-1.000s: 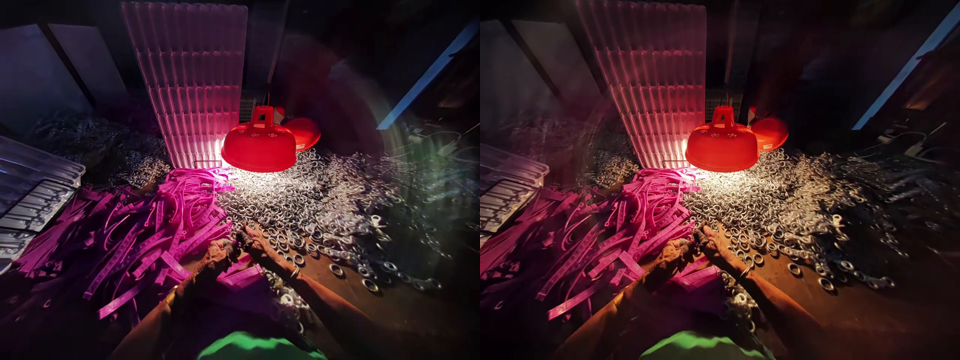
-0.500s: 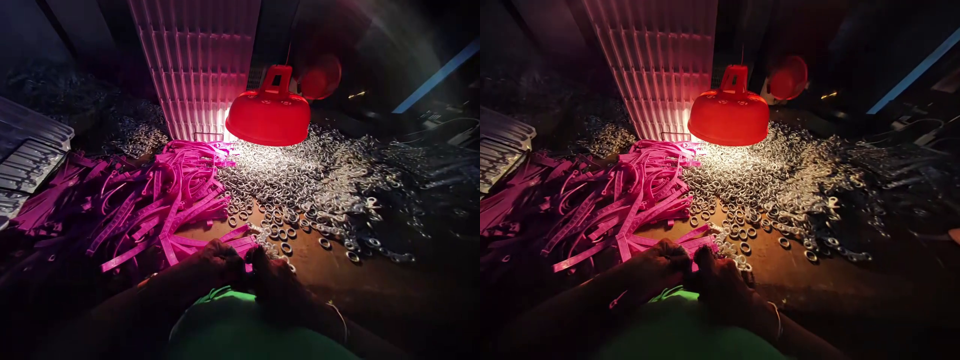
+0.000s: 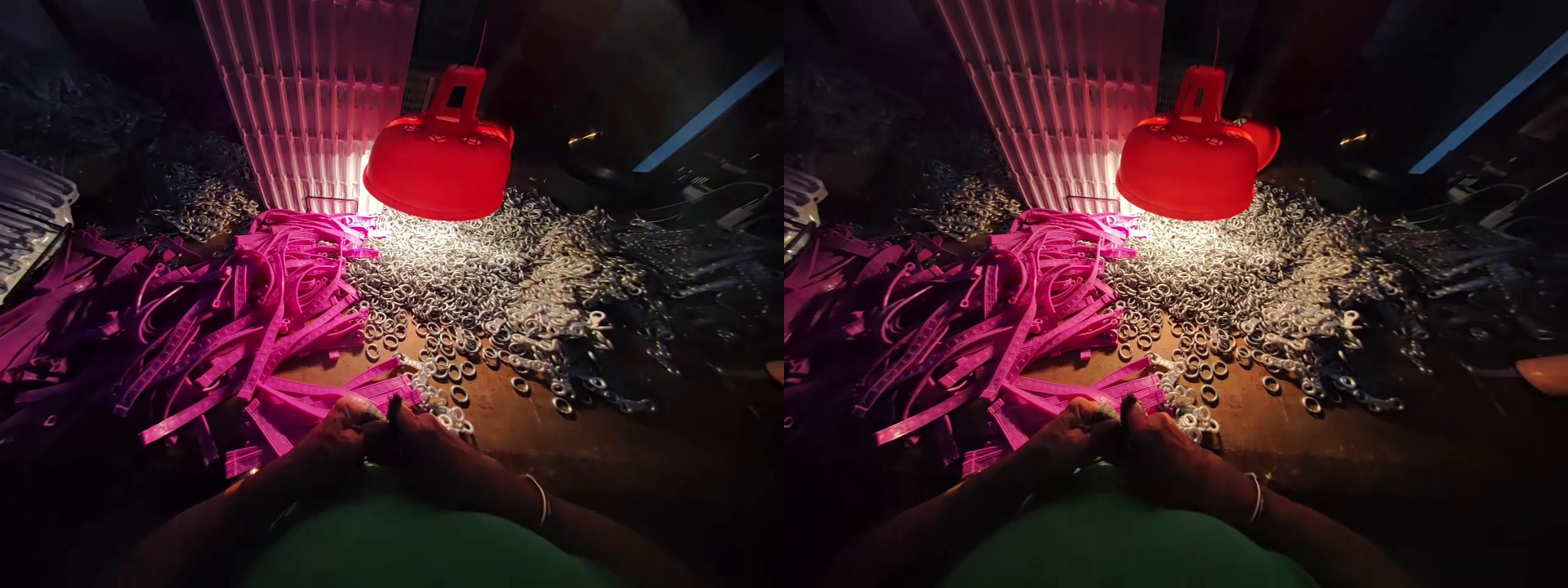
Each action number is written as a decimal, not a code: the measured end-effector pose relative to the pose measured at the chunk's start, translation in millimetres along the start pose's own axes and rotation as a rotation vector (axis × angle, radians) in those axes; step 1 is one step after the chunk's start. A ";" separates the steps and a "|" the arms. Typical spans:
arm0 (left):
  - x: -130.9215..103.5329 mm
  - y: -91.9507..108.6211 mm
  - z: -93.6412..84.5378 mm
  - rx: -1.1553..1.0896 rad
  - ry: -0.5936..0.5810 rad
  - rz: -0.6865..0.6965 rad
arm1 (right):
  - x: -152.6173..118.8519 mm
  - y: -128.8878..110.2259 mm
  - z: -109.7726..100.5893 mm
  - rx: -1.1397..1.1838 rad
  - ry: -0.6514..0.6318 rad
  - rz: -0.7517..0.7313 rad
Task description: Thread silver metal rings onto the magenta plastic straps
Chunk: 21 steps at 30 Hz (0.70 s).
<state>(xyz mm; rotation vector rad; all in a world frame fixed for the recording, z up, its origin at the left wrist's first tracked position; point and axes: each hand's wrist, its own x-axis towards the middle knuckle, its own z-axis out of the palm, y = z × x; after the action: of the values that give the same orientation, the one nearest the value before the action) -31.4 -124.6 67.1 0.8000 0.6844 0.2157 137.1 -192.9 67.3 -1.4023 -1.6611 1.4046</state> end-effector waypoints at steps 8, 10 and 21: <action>-0.2 1.5 1.3 0.003 0.013 0.012 | -0.7 -14.3 -7.7 -0.307 -0.062 -0.104; 0.0 -1.2 2.4 -0.020 0.010 0.025 | -1.1 -5.2 -2.6 -0.240 -0.034 -0.099; -8.3 -2.3 -6.0 -0.147 -0.108 0.040 | -18.2 12.0 -2.5 -0.263 0.008 -0.375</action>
<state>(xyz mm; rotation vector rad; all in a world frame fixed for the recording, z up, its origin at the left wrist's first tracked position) -41.8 -126.2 66.5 0.6801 0.5449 0.2548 149.2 -209.9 60.7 -1.1442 -2.0332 0.9977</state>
